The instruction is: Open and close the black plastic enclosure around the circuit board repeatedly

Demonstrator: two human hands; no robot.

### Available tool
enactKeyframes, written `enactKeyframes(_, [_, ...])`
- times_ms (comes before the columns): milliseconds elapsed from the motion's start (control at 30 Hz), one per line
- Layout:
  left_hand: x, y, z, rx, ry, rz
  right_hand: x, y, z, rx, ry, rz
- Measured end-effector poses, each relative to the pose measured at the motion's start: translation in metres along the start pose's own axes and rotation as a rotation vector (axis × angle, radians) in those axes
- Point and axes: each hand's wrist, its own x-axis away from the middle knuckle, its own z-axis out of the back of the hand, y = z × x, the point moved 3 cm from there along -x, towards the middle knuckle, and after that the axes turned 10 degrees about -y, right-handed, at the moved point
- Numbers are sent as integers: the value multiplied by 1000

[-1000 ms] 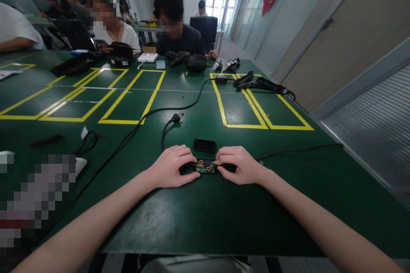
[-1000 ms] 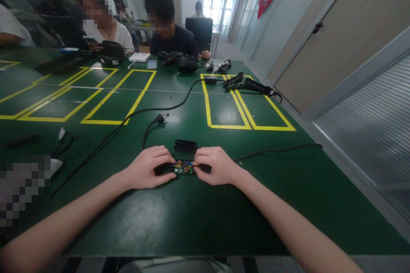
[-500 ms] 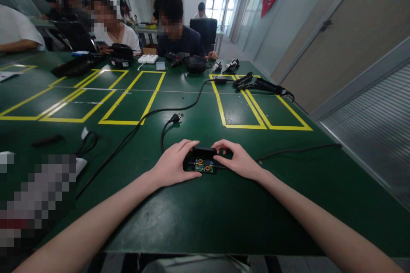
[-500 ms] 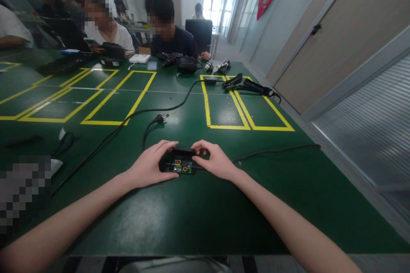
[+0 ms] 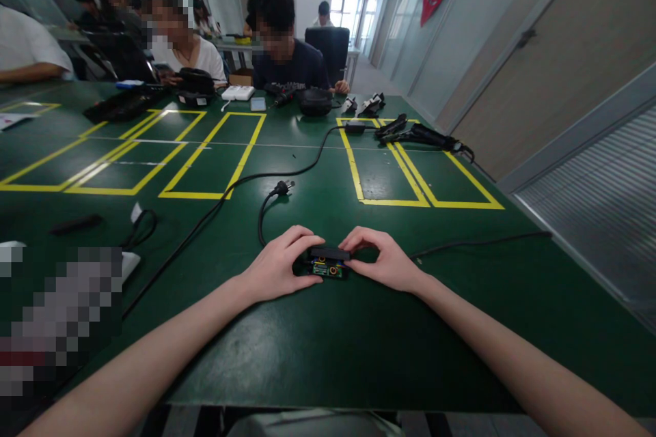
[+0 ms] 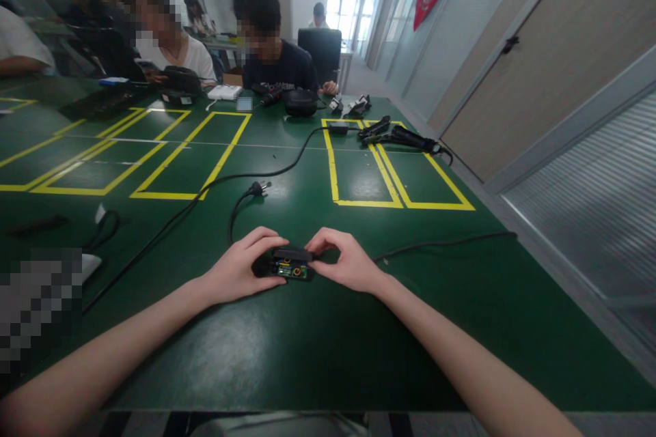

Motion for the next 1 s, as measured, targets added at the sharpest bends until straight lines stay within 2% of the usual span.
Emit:
enactKeyframes(167, [-1, 2, 0, 14, -28, -7, 1, -8, 2, 136, -67, 138])
enactKeyframes(400, [-1, 3, -1, 39, -29, -6, 3, -6, -8, 283, -68, 188])
enactKeyframes(767, [0, 4, -2, 37, -10, -56, 4, -11, -11, 507, -88, 310])
enactKeyframes(1000, [-3, 6, -1, 86, -45, -33, 4, -8, -12, 477, -63, 306])
